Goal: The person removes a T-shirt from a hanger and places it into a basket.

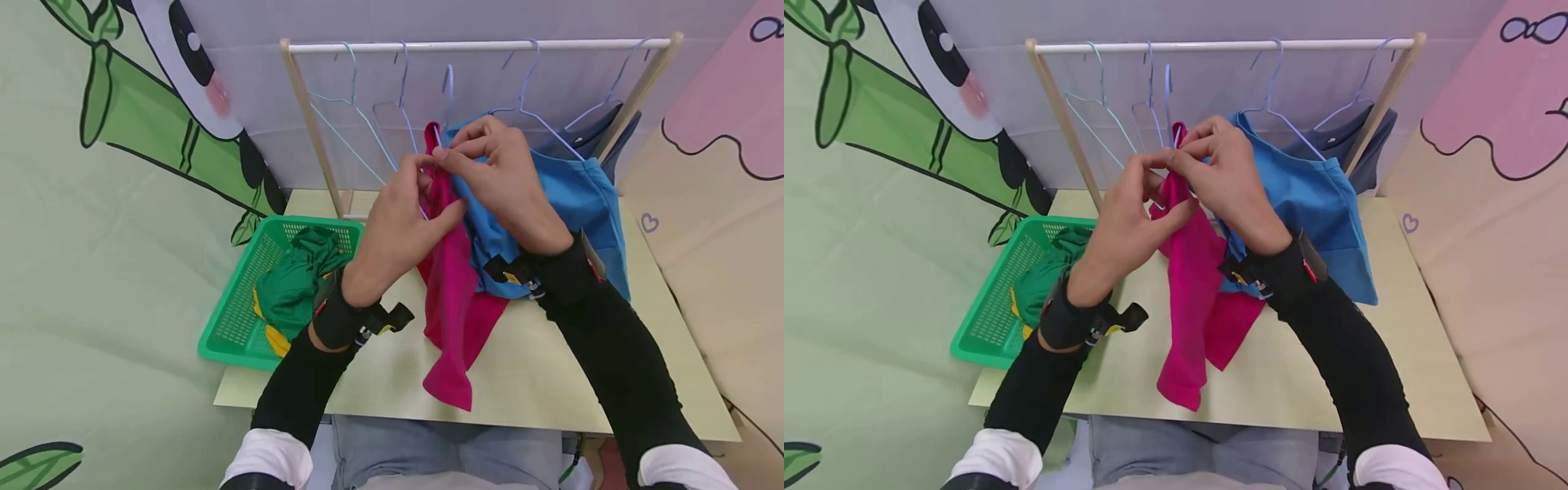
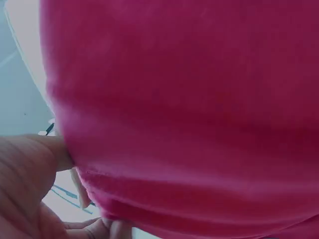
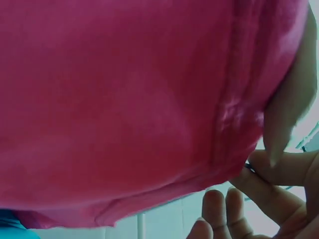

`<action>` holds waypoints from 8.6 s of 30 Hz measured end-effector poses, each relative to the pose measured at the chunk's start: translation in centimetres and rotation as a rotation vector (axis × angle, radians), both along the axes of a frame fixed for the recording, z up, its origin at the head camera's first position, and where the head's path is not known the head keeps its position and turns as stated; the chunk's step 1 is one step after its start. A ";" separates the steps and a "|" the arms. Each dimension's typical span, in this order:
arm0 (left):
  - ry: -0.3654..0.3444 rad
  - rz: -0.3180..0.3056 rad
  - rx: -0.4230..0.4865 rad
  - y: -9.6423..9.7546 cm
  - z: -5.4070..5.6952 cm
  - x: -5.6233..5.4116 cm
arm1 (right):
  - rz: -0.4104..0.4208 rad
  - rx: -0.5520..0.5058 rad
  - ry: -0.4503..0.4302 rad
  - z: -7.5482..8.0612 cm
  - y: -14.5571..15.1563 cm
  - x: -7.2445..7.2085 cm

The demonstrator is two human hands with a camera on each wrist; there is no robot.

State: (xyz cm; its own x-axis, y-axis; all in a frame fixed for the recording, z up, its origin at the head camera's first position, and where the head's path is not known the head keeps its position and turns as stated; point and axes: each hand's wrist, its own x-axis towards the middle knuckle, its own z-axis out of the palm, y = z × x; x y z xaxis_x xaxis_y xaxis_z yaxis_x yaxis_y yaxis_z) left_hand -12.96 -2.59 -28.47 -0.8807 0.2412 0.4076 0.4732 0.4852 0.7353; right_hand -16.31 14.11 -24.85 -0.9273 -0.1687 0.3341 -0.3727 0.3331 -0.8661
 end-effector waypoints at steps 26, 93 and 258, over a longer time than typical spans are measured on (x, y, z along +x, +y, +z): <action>0.503 -0.163 -0.368 0.8 -2.4 8.1 | -0.207 -0.009 0.147 0.8 2.3 -2.6; -0.347 -0.080 -0.793 5.4 -30.1 -4.4 | -0.238 0.168 0.181 2.4 7.7 4.4; 0.625 -0.377 -0.126 3.2 -2.3 7.8 | 0.342 -0.554 -0.372 2.4 9.1 0.9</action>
